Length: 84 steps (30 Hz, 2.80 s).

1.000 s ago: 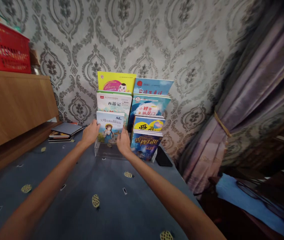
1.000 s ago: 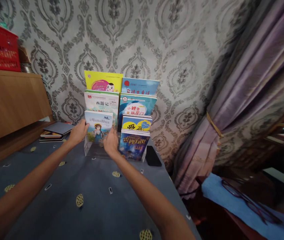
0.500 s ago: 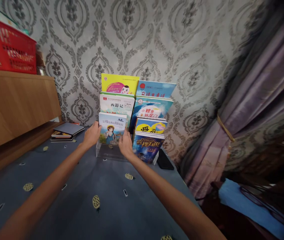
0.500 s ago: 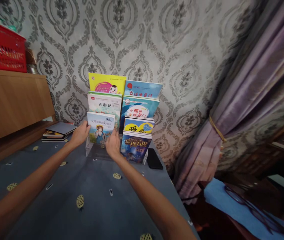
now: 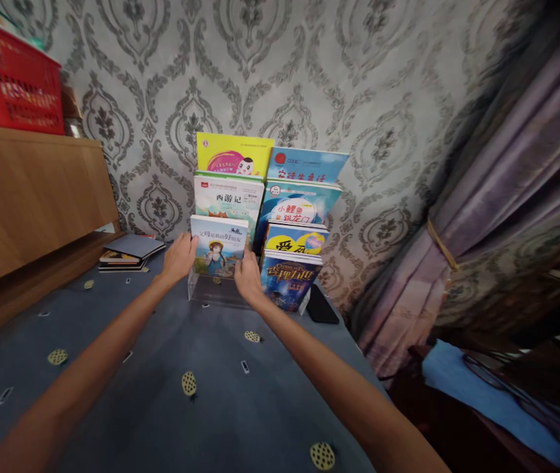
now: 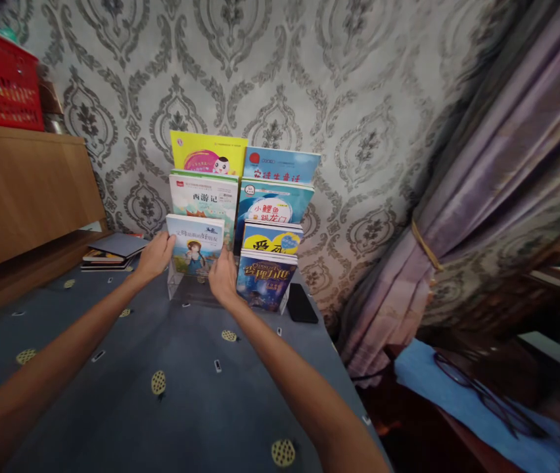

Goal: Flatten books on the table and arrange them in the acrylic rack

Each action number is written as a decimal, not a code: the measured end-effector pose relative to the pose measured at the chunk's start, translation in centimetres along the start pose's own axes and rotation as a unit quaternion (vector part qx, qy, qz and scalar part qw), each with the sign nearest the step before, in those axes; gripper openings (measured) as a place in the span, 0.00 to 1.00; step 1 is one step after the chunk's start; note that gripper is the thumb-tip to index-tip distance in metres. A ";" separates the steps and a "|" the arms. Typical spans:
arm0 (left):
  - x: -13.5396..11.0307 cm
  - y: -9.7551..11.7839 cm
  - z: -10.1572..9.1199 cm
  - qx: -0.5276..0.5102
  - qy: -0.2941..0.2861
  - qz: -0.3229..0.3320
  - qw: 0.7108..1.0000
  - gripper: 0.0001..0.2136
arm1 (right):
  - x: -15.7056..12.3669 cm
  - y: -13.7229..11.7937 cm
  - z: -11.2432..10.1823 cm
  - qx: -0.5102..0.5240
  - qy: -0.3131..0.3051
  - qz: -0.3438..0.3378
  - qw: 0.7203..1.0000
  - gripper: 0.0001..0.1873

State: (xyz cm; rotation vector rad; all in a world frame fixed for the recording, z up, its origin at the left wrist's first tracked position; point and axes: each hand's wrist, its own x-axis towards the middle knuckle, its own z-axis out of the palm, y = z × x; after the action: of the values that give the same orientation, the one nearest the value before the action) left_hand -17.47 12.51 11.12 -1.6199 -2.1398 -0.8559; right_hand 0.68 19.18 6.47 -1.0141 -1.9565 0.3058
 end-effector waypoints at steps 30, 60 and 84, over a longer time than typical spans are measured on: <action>0.1 -1.0 0.7 -0.069 0.008 0.008 0.998 0.20 | 0.1 0.8 -0.1 0.010 -0.002 -0.015 1.000 0.28; -3.6 -4.0 3.0 -0.118 0.008 0.036 0.992 0.16 | -6.9 0.7 0.9 0.079 -0.037 -0.064 0.994 0.31; -0.3 -18.9 8.6 0.201 -0.106 -0.113 0.967 0.26 | -15.2 1.2 1.6 -0.005 -0.239 -0.146 0.960 0.17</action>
State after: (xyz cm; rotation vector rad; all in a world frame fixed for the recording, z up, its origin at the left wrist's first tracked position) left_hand -34.45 14.38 -0.70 -1.3269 -2.4802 -0.2795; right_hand 4.23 8.78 -4.24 -0.6800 -2.5104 0.4025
